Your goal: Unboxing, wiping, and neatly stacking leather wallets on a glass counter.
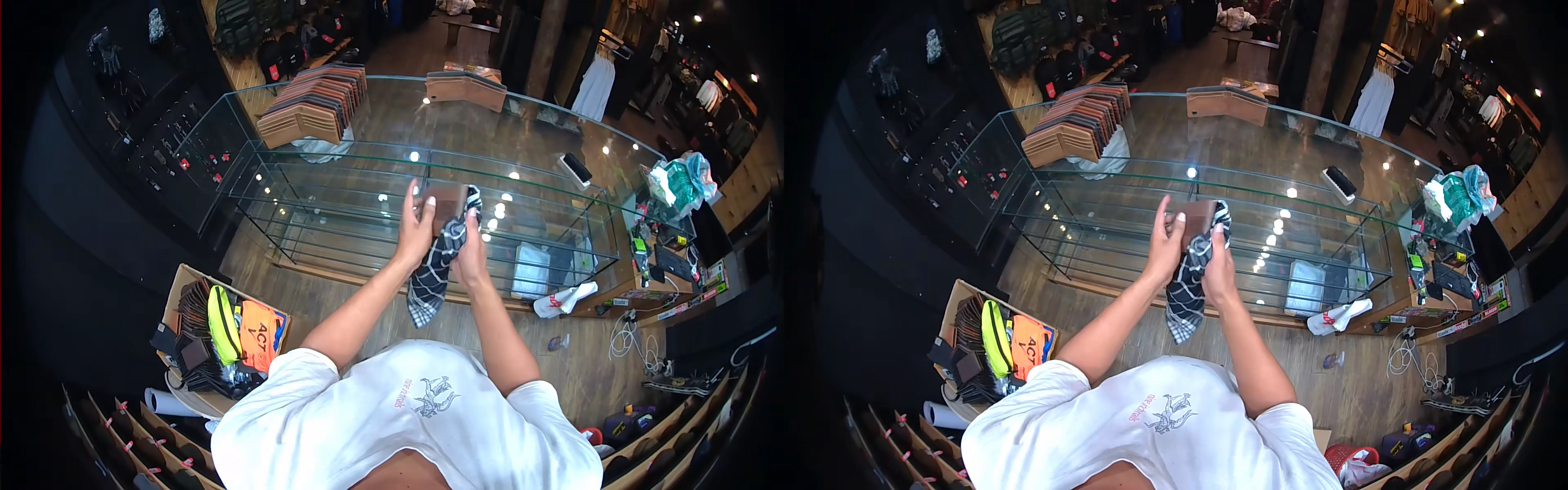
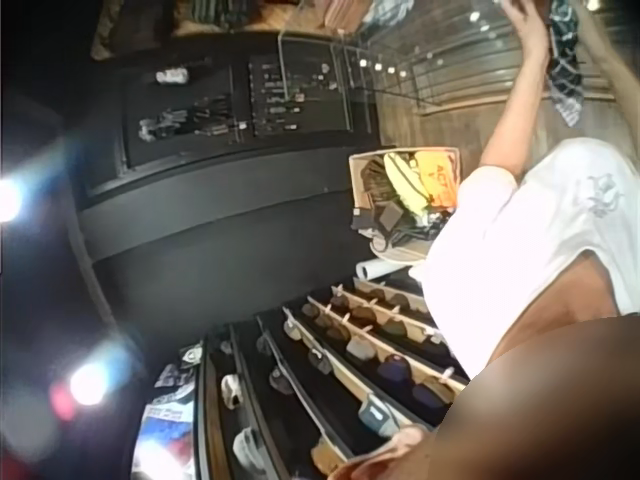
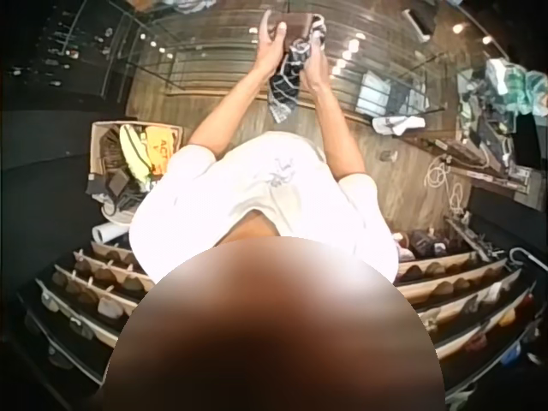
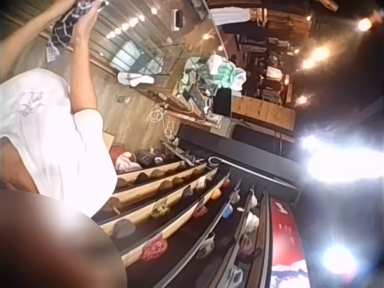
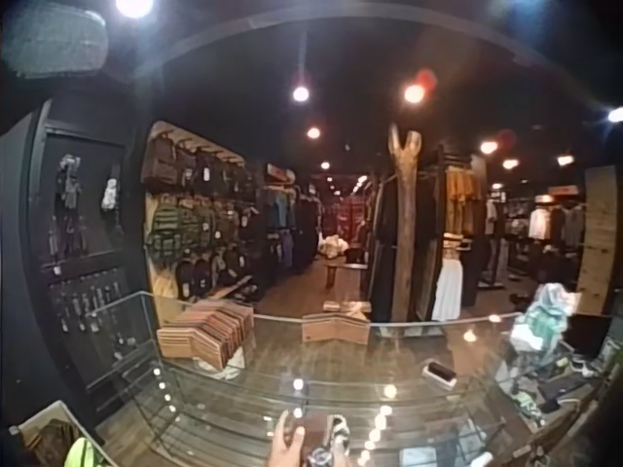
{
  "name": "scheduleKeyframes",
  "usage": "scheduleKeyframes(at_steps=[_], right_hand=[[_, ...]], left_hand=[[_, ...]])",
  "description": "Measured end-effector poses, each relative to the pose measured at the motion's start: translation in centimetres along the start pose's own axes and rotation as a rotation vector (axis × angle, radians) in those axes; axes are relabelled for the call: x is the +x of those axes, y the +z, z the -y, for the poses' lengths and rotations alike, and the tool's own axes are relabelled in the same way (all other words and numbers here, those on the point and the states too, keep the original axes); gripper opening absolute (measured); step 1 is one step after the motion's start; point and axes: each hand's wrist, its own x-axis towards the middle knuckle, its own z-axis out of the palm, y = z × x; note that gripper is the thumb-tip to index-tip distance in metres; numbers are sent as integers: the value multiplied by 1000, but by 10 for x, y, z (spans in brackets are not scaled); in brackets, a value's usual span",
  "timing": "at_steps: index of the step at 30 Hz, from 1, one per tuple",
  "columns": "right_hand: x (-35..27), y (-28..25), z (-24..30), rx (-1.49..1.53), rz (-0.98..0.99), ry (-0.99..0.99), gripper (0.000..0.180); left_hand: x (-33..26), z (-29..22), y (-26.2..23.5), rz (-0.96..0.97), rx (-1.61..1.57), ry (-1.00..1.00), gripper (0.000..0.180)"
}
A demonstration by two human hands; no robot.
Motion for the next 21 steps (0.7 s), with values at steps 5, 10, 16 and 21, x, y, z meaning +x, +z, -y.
scheduleKeyframes(at_steps=[5, 10, 16, 21], right_hand=[[-13, 4, 6, -704, 125, -196, 65], [-33, 27, 17, -1334, 308, -726, 84], [-14, 30, 17, -1160, 83, -697, 79], [-31, 48, 27, -1505, 437, -695, 72]], left_hand=[[-1, -14, -4, 296, -258, 13, 46], [-30, -47, -29, 554, -829, -206, 75], [-32, -66, -12, 523, -629, -175, 87], [-35, -40, -24, 889, -1064, -139, 66]])
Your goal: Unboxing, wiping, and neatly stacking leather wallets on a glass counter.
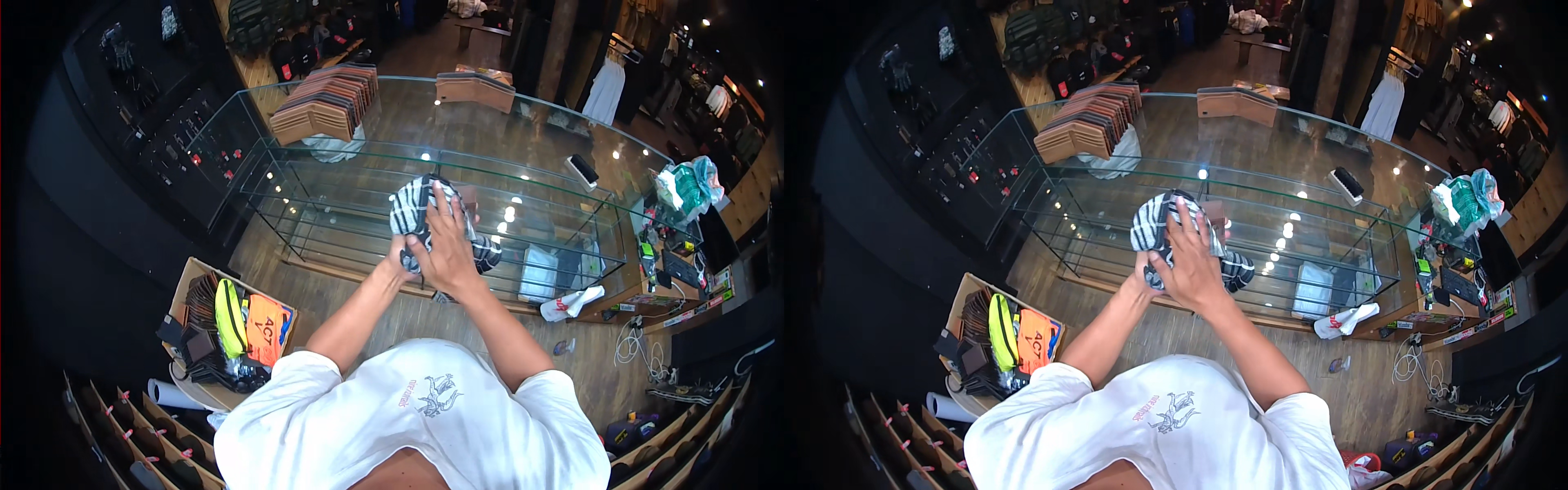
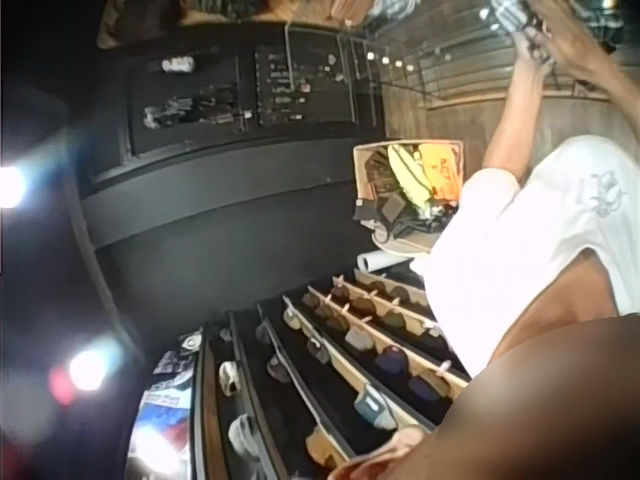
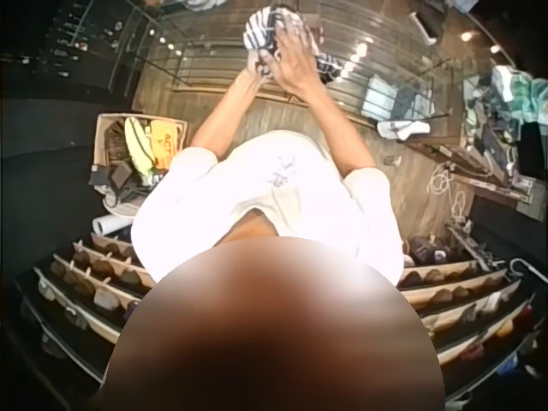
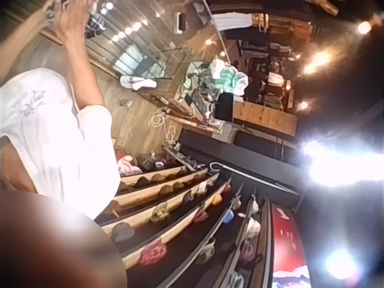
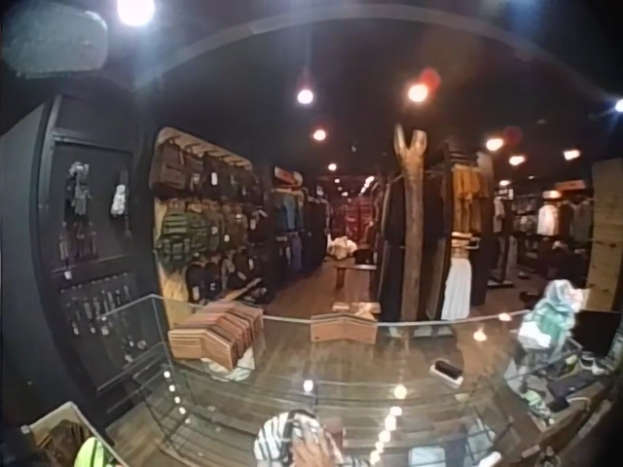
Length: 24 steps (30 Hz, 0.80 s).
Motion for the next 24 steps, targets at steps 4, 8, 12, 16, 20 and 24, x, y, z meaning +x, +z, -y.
scheduleKeyframes(at_steps=[4, 8, 12, 16, 20, 24], right_hand=[[5, -1, -31, 172, -234, 218, 74], [-4, 11, 6, 26, -176, 41, 73], [9, -12, -25, 121, -282, 170, 67], [1, 7, -21, 106, -299, 195, 75], [2, -4, -17, 45, -270, 97, 80], [8, -10, -77, 147, -339, 500, 81]], left_hand=[[3, -2, 22, -459, 230, -69, 77], [-13, 1, 4, -425, 219, -105, 66], [-7, 3, 14, -489, 270, -94, 71], [1, 6, 18, -477, 290, -104, 74], [-3, 11, 13, -559, 381, -71, 72], [-1, 2, 21, -519, 367, -22, 77]])
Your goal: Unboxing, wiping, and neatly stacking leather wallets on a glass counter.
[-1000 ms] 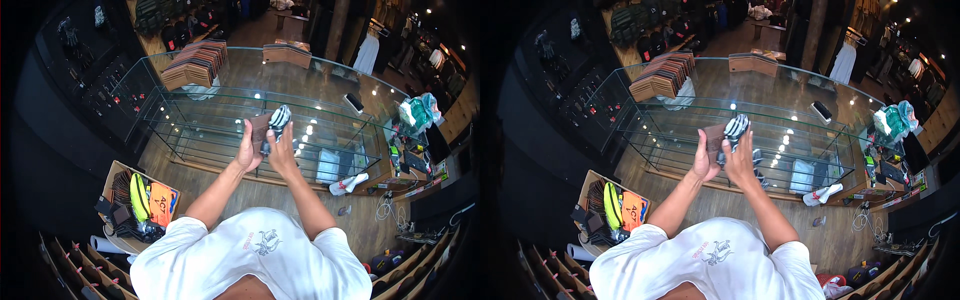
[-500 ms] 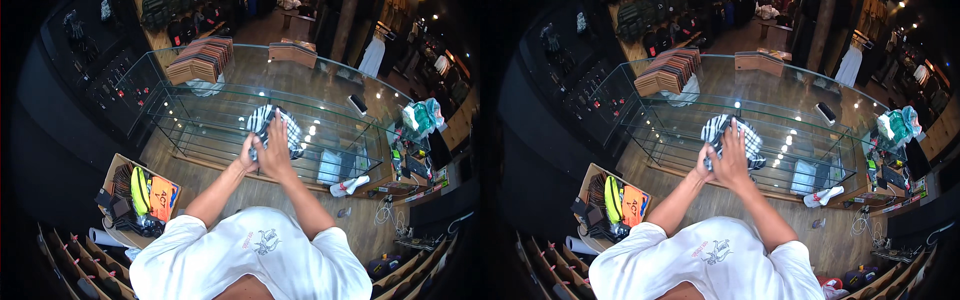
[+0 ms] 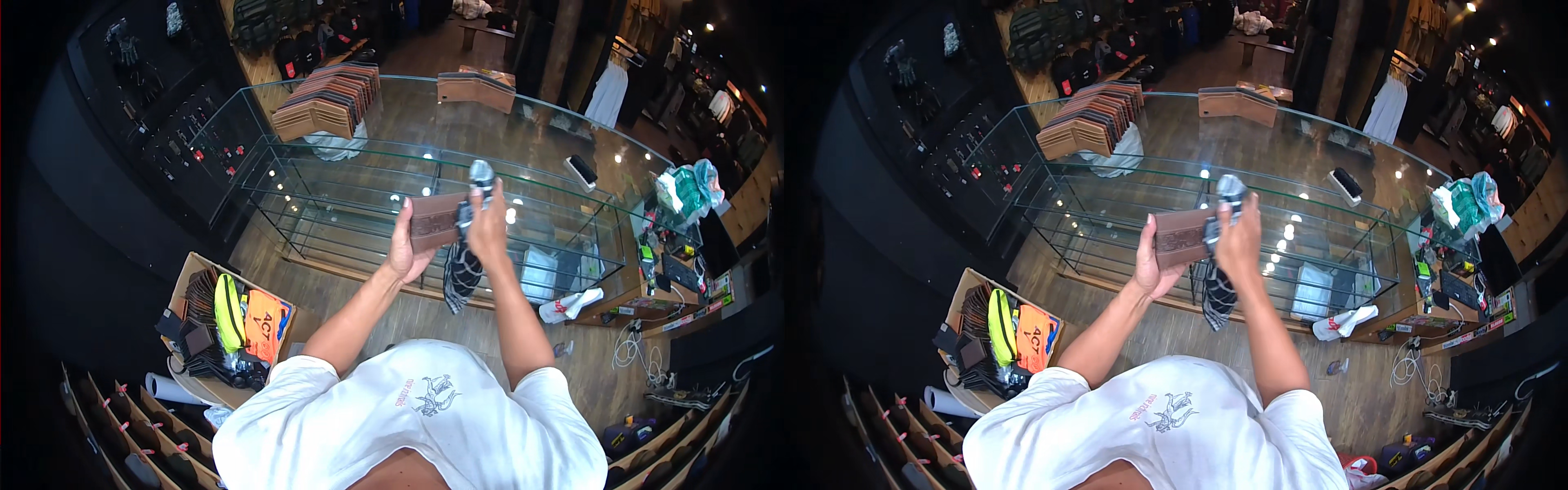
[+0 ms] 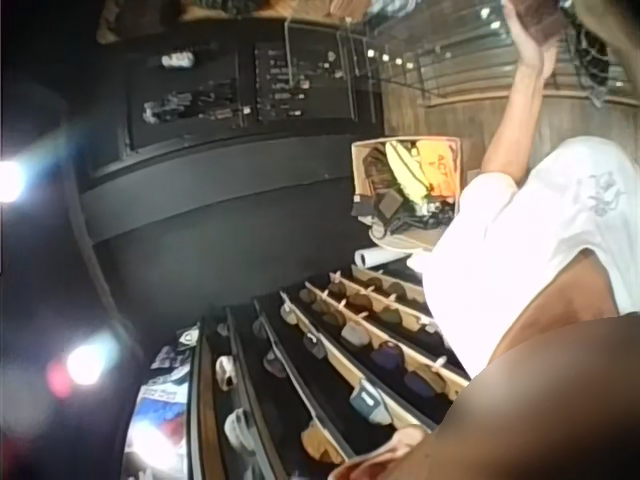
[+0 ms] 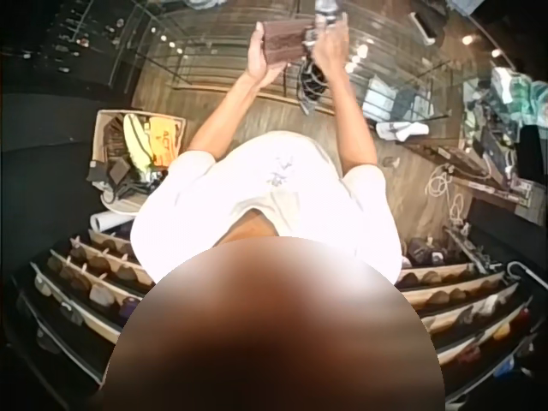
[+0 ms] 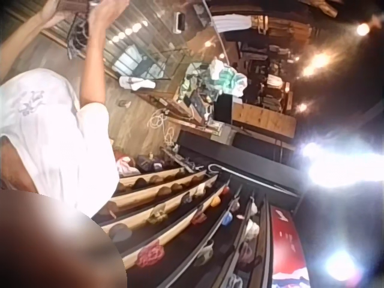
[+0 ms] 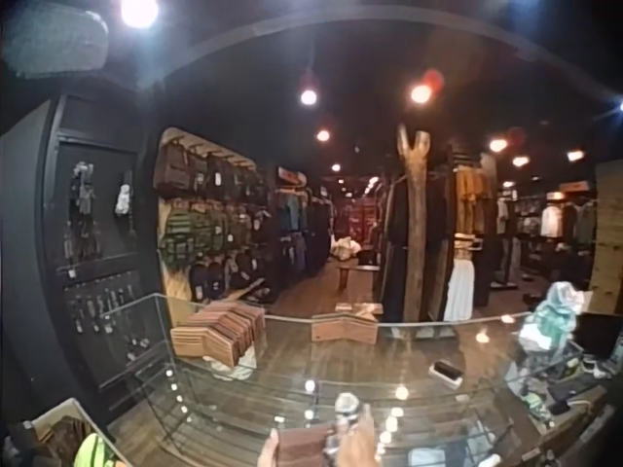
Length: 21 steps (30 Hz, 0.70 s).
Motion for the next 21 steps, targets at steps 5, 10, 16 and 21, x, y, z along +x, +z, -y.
scheduleKeyframes(at_steps=[5, 10, 16, 21], right_hand=[[-3, -30, 14, 445, -63, 190, 61], [-50, 7, 59, -181, 220, -493, 51], [-55, 0, 22, -84, 324, -285, 67], [-46, 12, 41, -38, 286, -385, 67]], left_hand=[[6, -8, -10, -39, -188, -40, 79], [12, 5, 0, -159, -268, -27, 73], [13, 7, -4, -84, -209, -107, 80], [13, 23, -17, 66, 105, -50, 76]])
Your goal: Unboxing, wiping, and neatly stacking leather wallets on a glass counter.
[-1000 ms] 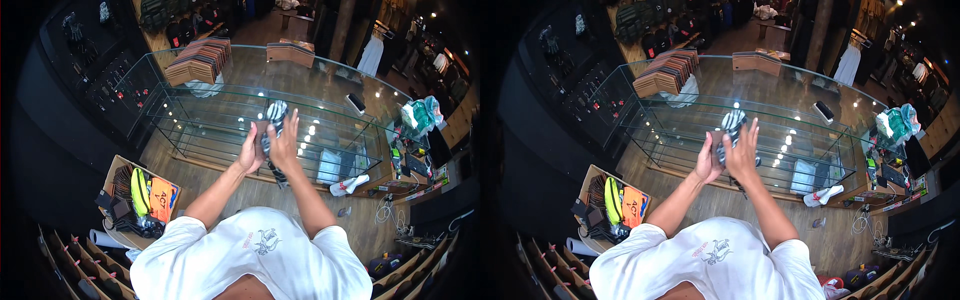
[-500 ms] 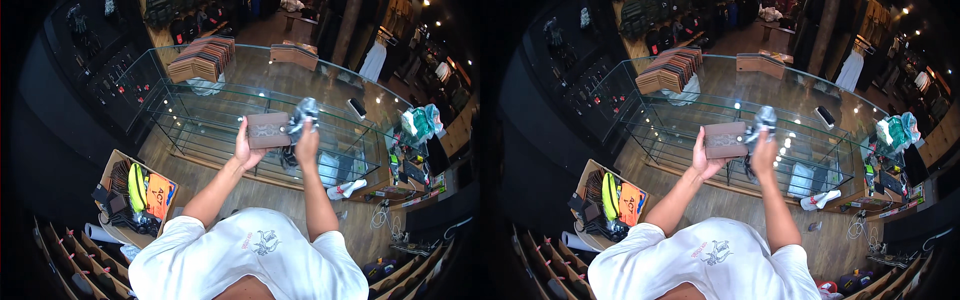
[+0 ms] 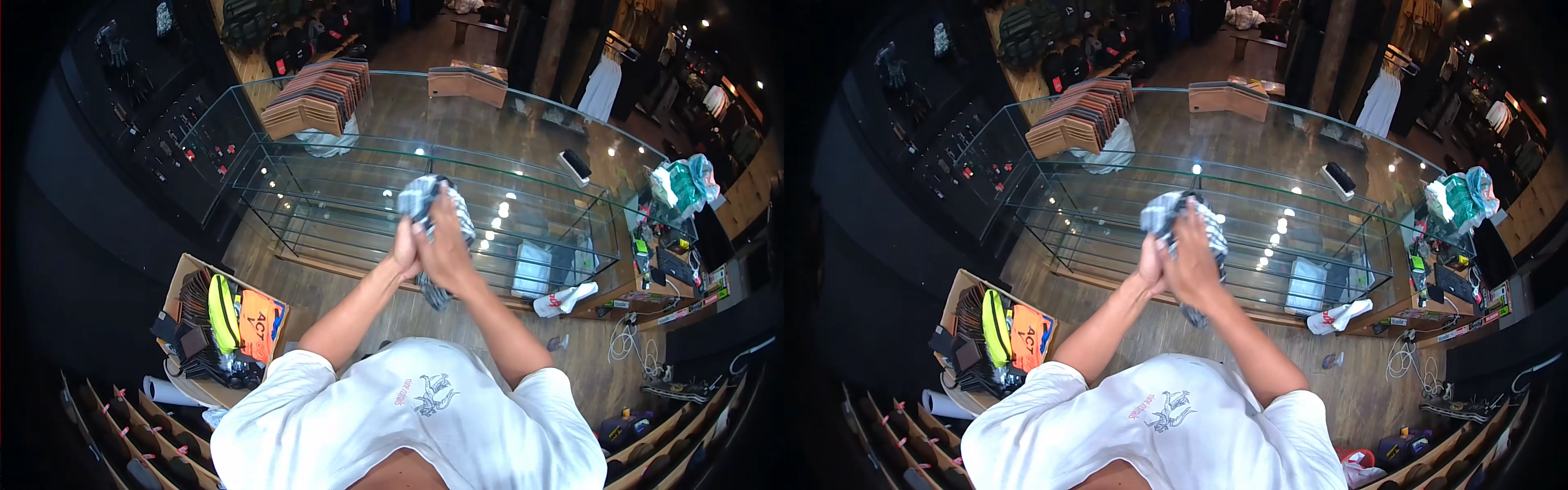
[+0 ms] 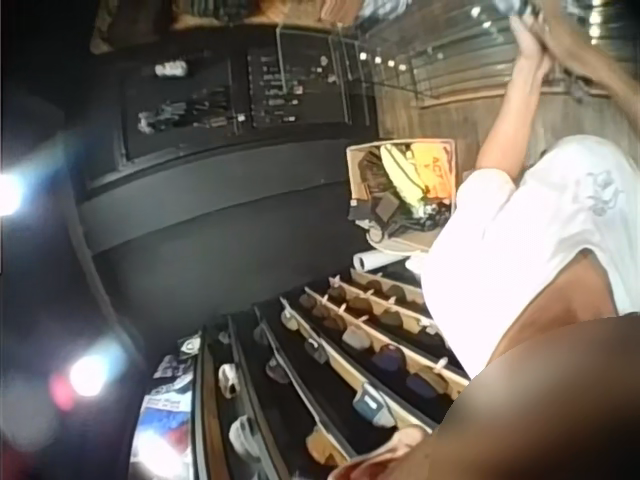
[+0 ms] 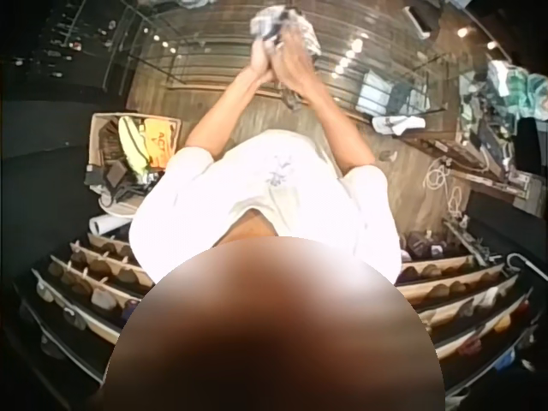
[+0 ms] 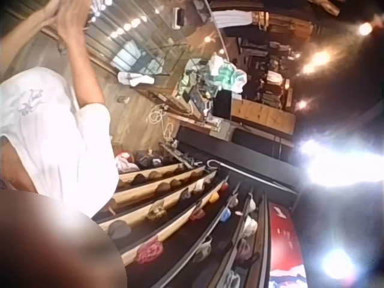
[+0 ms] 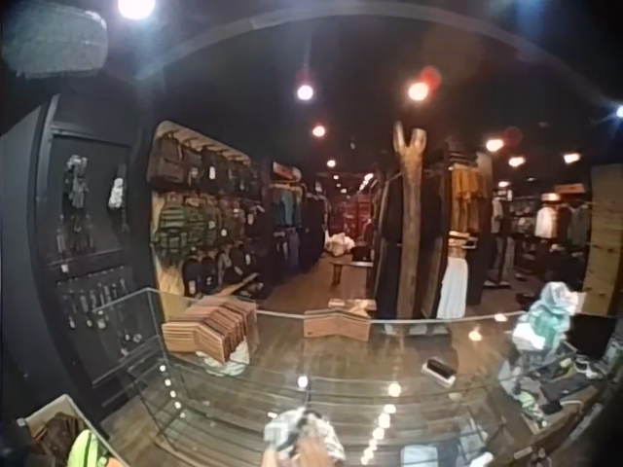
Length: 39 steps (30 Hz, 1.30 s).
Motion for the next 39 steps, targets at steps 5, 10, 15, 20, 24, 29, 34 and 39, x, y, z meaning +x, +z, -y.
scheduleKeyframes(at_steps=[5, 10, 15, 20, 24, 29, 34, 39], right_hand=[[20, -13, -9, 86, -55, 106, 70], [-2, 11, 10, -55, 34, -83, 69], [3, 2, -11, -87, -250, 150, 71], [-11, 20, -7, 79, -198, 117, 66], [-6, 1, -22, 380, -175, 346, 67], [-13, -8, -48, 381, -272, 552, 62], [-26, -22, -25, 127, -468, 350, 36], [-42, -29, -21, 138, -351, 200, 33]], left_hand=[[-2, -1, 6, -77, -204, -58, 63], [-11, -4, -11, -110, -280, 40, 61], [-9, -14, 9, -118, -381, 157, 77], [-11, -14, 18, -146, -123, 222, 88], [-6, -14, 23, -55, -78, 172, 81], [2, 5, 2, -299, 251, 199, 66], [20, 19, -6, -624, 965, 439, 54], [23, 16, 13, -401, 290, -159, 62]])
